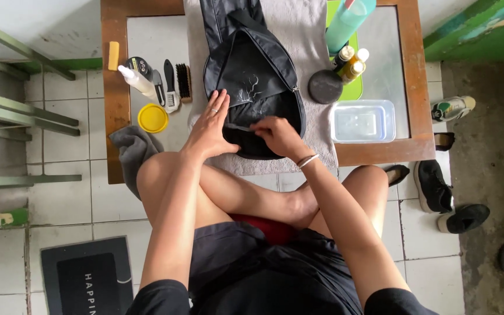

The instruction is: The person scrubs the inside of a black bag with a toothbrush and cleaning solution, then wipes the interior with a cloth. They flip the bag over and continue scrubbing the exterior surface with the toothbrush.

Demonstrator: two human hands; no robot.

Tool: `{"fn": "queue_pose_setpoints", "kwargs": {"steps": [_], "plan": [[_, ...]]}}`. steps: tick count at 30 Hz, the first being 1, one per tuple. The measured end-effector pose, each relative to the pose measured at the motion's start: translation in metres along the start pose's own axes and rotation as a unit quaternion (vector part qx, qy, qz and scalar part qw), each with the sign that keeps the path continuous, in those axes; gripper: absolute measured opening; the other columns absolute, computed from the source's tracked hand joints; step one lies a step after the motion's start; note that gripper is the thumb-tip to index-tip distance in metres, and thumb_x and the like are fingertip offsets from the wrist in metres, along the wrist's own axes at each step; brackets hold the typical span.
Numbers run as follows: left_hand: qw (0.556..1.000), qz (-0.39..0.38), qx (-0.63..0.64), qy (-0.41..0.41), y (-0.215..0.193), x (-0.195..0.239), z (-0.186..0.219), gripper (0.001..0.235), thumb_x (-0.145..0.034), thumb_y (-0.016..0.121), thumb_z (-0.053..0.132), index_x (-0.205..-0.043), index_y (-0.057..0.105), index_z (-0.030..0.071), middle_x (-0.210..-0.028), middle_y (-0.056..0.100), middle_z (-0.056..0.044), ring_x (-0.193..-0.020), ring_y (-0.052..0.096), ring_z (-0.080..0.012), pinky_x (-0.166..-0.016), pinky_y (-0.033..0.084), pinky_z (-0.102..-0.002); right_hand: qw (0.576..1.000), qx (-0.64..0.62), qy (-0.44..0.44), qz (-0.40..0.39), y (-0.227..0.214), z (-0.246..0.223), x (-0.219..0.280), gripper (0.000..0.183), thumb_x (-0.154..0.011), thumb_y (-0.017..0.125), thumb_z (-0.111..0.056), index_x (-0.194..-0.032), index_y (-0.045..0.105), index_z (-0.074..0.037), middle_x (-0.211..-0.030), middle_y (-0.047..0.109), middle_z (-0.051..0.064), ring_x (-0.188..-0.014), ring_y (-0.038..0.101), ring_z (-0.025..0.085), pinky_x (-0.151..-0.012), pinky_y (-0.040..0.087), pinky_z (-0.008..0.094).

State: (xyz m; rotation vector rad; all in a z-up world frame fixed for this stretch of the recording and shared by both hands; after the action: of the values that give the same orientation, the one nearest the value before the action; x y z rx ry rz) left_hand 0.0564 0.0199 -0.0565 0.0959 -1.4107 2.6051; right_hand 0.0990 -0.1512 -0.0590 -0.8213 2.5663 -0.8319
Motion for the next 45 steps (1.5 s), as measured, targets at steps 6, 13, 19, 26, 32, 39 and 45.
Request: {"fn": "queue_pose_setpoints", "kwargs": {"steps": [6, 13, 19, 26, 32, 39, 45], "plan": [[0.999, 0.04, 0.026, 0.019, -0.004, 0.001, -0.001, 0.113, -0.059, 0.079, 0.033, -0.157, 0.034, -0.003, -0.169, 0.024, -0.014, -0.157, 0.018, -0.0314, -0.128, 0.024, -0.043, 0.999, -0.019, 0.018, -0.046, -0.008, -0.012, 0.009, 0.013, -0.089, 0.074, -0.009, -0.1, 0.079, -0.009, -0.091, 0.075, 0.015, -0.092, 0.073, 0.04, -0.08, 0.058, 0.045], [0.985, 0.163, 0.044, 0.034, -0.028, -0.003, 0.004, 0.047, -0.093, 0.058, 0.012, -0.139, 0.061, 0.0, -0.147, 0.057, -0.014, -0.143, 0.046, -0.0303, -0.116, 0.04, -0.041, 0.976, 0.151, 0.084, 0.134, -0.167, 0.002, 0.027, 0.021, -0.098, 0.063, -0.01, -0.115, 0.073, -0.007, -0.088, 0.07, 0.02, -0.089, 0.072, 0.042, -0.077, 0.056, 0.049], [0.955, 0.289, -0.023, 0.058, -0.044, 0.001, 0.022, 0.03, -0.086, 0.065, 0.008, -0.115, 0.07, 0.0, -0.124, 0.069, -0.008, -0.114, 0.064, -0.0275, -0.094, 0.052, -0.036, 0.887, 0.348, -0.024, 0.304, -0.29, -0.01, -0.002, 0.023, -0.086, 0.071, 0.012, -0.106, 0.08, 0.006, -0.087, 0.067, 0.016, -0.071, 0.059, 0.023, -0.062, 0.052, 0.032], [0.958, 0.283, 0.003, 0.05, -0.044, -0.001, 0.017, 0.026, -0.087, 0.064, 0.008, -0.111, 0.07, 0.0, -0.124, 0.067, -0.007, -0.113, 0.063, -0.0267, -0.094, 0.052, -0.035, 0.85, 0.47, -0.064, 0.228, -0.302, 0.024, -0.089, 0.018, -0.083, 0.077, 0.003, -0.099, 0.083, -0.003, -0.09, 0.078, 0.012, -0.065, 0.07, 0.023, -0.061, 0.06, 0.034], [0.961, 0.273, 0.015, 0.051, -0.036, -0.006, 0.01, 0.028, -0.087, 0.064, 0.008, -0.113, 0.068, -0.001, -0.127, 0.066, -0.008, -0.117, 0.06, -0.0279, -0.097, 0.051, -0.036, 0.893, 0.408, -0.042, 0.186, -0.291, 0.042, -0.124, 0.068, -0.07, 0.088, -0.013, -0.13, 0.06, 0.006, -0.121, 0.059, 0.027, -0.106, 0.054, 0.043, -0.082, 0.042, 0.053], [0.961, 0.271, 0.02, 0.04, -0.036, -0.007, 0.009, 0.028, -0.087, 0.064, 0.007, -0.115, 0.066, 0.0, -0.125, 0.066, -0.008, -0.121, 0.06, -0.0275, -0.099, 0.051, -0.037, 0.922, 0.326, -0.15, 0.147, -0.263, 0.023, -0.148, 0.035, -0.085, 0.093, -0.009, -0.111, 0.072, 0.003, -0.09, 0.073, 0.015, -0.069, 0.069, 0.029, -0.061, 0.057, 0.038], [0.958, 0.28, 0.017, 0.051, -0.035, -0.006, 0.007, 0.027, -0.087, 0.064, 0.007, -0.113, 0.067, -0.001, -0.126, 0.067, -0.009, -0.123, 0.061, -0.0271, -0.099, 0.051, -0.036, 0.899, 0.428, -0.025, 0.088, -0.263, 0.052, -0.185, 0.016, -0.077, 0.087, -0.007, -0.091, 0.078, -0.004, -0.084, 0.073, 0.016, -0.067, 0.07, 0.032, -0.066, 0.061, 0.044]]}}
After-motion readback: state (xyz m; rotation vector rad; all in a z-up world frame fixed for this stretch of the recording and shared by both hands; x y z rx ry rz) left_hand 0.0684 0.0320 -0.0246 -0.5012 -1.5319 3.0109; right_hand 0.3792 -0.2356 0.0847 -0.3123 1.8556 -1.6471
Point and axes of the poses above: each hand's wrist, its own x-axis away from the middle knuckle, its own y-axis out of the palm, z = x × y, the point moved 8 cm from there along -x, towards the middle knuckle
